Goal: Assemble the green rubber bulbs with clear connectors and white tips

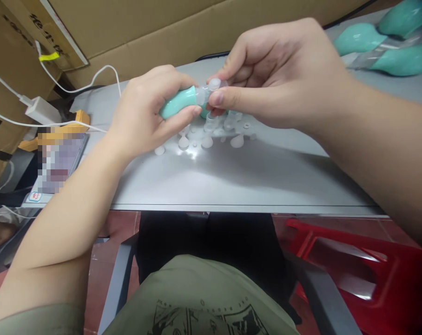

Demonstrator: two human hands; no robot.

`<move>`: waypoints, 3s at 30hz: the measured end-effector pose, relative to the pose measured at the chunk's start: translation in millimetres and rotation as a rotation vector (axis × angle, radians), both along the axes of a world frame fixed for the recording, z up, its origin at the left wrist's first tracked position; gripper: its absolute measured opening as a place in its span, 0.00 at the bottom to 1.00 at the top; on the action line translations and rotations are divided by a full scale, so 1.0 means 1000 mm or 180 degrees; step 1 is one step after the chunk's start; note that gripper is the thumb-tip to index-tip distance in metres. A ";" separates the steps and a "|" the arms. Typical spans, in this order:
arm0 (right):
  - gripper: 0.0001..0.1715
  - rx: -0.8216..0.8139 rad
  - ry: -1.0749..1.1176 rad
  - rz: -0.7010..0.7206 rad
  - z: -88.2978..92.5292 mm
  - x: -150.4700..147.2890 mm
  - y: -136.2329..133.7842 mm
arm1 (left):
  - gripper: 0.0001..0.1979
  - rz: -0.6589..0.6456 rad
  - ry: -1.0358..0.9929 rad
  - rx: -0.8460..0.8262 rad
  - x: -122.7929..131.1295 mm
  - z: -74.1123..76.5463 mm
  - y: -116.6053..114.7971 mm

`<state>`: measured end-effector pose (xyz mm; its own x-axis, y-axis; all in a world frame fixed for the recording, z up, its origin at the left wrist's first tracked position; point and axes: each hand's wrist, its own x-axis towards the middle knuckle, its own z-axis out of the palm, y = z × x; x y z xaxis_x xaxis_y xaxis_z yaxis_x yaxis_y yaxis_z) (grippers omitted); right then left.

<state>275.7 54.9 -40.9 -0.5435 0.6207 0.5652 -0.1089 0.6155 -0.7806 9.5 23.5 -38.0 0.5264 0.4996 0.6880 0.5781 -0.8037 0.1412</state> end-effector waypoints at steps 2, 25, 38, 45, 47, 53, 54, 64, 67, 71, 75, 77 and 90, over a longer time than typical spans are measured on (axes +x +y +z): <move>0.17 -0.0016 0.0010 -0.0036 0.000 -0.001 0.000 | 0.15 0.0095 0.0107 -0.0045 -0.001 0.000 -0.001; 0.10 0.0213 -0.0136 -0.0154 -0.002 -0.002 -0.003 | 0.13 0.0129 0.0381 -0.0022 -0.007 0.005 0.004; 0.21 0.0125 0.0001 -0.0265 -0.008 -0.005 -0.007 | 0.17 0.0370 0.0770 0.0058 -0.007 0.009 -0.003; 0.13 0.0122 0.0002 -0.0248 -0.009 -0.006 -0.008 | 0.18 0.0578 0.0836 0.0351 -0.004 0.006 -0.001; 0.12 0.0130 0.0015 -0.0262 -0.009 -0.008 -0.009 | 0.18 0.0625 0.0876 0.0307 -0.002 0.008 -0.003; 0.12 0.0166 -0.0084 -0.0256 -0.005 -0.008 -0.007 | 0.15 0.0626 0.0779 -0.0060 0.001 0.013 -0.012; 0.12 0.0157 -0.0097 -0.0250 -0.005 -0.008 -0.007 | 0.15 0.0593 0.0747 -0.0040 0.000 0.012 -0.011; 0.17 -0.0048 0.0173 -0.0119 -0.010 -0.010 -0.009 | 0.14 0.0238 0.0684 0.0228 -0.006 0.005 0.003; 0.18 -0.0031 0.0159 -0.0106 -0.009 -0.010 -0.010 | 0.17 0.0147 0.0716 0.0225 -0.006 0.004 0.003; 0.14 -0.0044 0.0023 -0.0234 -0.005 -0.009 -0.011 | 0.14 0.0040 0.0511 0.0213 -0.006 0.003 0.005; 0.12 -0.0068 -0.0072 -0.0268 -0.004 -0.010 -0.011 | 0.12 -0.0106 0.0239 0.0332 -0.005 -0.003 0.011; 0.14 -0.0066 -0.0013 -0.0313 -0.005 -0.012 -0.012 | 0.11 -0.0153 0.0079 0.0340 -0.004 -0.005 0.012; 0.21 0.0499 0.0011 -0.0753 -0.011 -0.026 -0.014 | 0.24 -0.0466 -0.0332 0.0487 -0.030 0.005 0.035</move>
<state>249.7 41.2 -52.3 -0.3918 0.6350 0.6658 0.0497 0.7372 -0.6738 -20.8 58.9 -33.3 0.5078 0.3089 0.8042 0.4424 -0.8945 0.0642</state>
